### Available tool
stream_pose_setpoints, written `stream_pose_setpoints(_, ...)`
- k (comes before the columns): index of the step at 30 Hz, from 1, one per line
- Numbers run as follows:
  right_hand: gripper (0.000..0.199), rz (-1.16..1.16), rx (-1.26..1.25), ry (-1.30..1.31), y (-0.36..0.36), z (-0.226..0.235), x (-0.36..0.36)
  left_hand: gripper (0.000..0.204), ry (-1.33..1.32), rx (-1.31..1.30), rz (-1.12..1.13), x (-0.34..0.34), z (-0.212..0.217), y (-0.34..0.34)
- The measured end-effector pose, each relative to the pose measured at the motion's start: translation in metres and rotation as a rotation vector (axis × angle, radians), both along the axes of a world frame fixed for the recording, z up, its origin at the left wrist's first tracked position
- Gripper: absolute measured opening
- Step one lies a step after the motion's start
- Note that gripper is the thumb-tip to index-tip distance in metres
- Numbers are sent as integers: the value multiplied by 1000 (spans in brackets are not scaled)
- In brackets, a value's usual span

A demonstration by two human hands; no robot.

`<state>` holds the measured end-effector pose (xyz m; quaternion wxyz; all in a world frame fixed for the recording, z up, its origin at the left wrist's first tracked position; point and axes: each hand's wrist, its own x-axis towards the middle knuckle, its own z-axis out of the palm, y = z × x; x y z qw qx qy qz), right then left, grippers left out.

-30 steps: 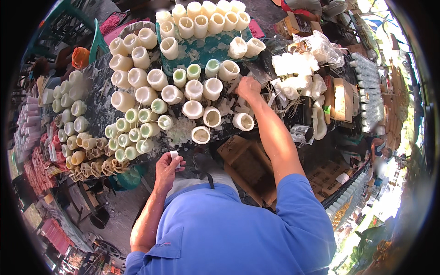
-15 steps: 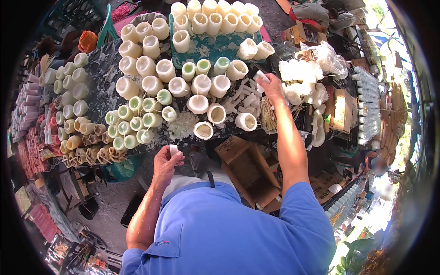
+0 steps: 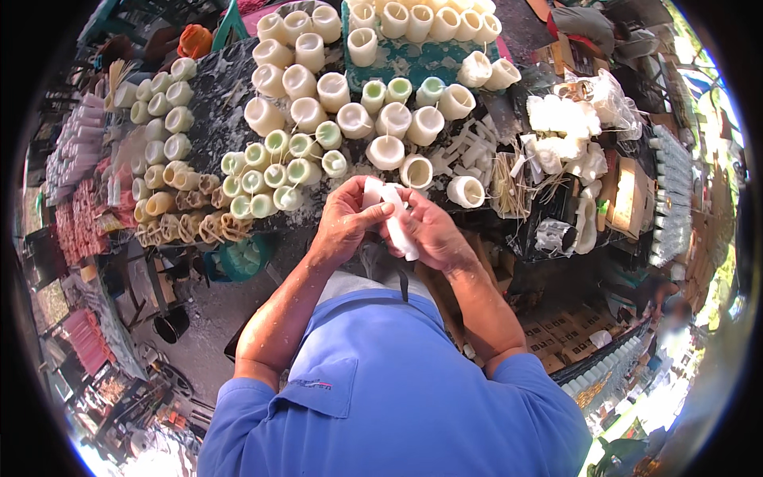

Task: The person inserts wicks into small cylindrical candle molds arranged on a table. They repeatedly pick up wicks and place them into the molds, then set the finished units aside. The person also retrieves additional wicks from a cardboard box during the process.

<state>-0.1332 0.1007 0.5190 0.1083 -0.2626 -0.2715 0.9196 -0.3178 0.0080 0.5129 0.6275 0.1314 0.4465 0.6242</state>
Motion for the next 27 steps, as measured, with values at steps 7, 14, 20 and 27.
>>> stream_pose_setpoints(7, 64, 310, 425, -255, -20, -12, -15, 31, -28, -89, 46, 3, -19, -42)
stream_pose_setpoints(14, 79, 588, 647, -236, -18, -15, -23, 32, -44, -29, 82, -4, -31, -62)
stream_pose_setpoints(20, 30, 332, 561, -427, -50, -33, -50, 30, -81, -286, 78, -28, -37, -75)
stream_pose_setpoints(27, 37, 372, 556, -517, -87, -40, -63, 27, -214, -378, -14, -66, -46, -108)
